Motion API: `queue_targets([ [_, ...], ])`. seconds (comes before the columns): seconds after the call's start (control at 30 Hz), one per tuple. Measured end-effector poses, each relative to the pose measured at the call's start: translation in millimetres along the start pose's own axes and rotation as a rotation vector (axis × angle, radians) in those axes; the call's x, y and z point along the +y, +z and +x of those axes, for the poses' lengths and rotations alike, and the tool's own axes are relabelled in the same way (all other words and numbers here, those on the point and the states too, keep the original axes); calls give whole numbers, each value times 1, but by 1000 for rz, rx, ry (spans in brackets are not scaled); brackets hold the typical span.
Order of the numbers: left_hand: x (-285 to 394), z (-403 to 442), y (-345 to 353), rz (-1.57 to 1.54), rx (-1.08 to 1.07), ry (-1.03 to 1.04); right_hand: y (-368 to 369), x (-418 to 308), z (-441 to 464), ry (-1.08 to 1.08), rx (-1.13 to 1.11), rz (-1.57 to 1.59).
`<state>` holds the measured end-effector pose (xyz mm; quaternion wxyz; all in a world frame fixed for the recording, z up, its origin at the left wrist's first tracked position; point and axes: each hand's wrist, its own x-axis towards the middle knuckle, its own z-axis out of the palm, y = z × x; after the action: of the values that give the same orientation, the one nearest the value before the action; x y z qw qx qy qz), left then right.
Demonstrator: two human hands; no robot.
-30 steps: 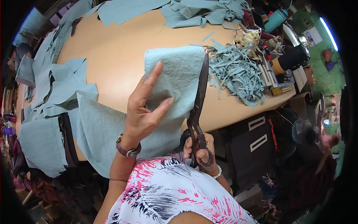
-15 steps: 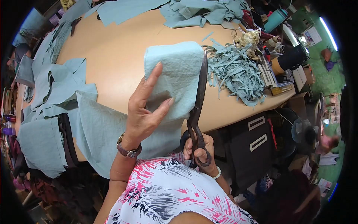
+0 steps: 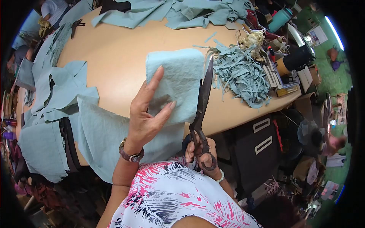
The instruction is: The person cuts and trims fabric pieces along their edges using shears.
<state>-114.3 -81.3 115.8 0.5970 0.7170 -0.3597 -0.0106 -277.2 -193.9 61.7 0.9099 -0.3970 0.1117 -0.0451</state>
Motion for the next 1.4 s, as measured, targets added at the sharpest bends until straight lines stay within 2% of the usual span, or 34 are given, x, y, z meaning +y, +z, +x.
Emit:
queue_targets([
  [0.8,0,-2,-4,78,46,38,-10,6,-6,23,-70,-130],
  [1.2,2,-4,-4,87,2,35,-7,5,-5,-3,-68,41],
  [1.4,6,-4,-4,77,-19,27,-8,4,-4,7,-65,4],
])
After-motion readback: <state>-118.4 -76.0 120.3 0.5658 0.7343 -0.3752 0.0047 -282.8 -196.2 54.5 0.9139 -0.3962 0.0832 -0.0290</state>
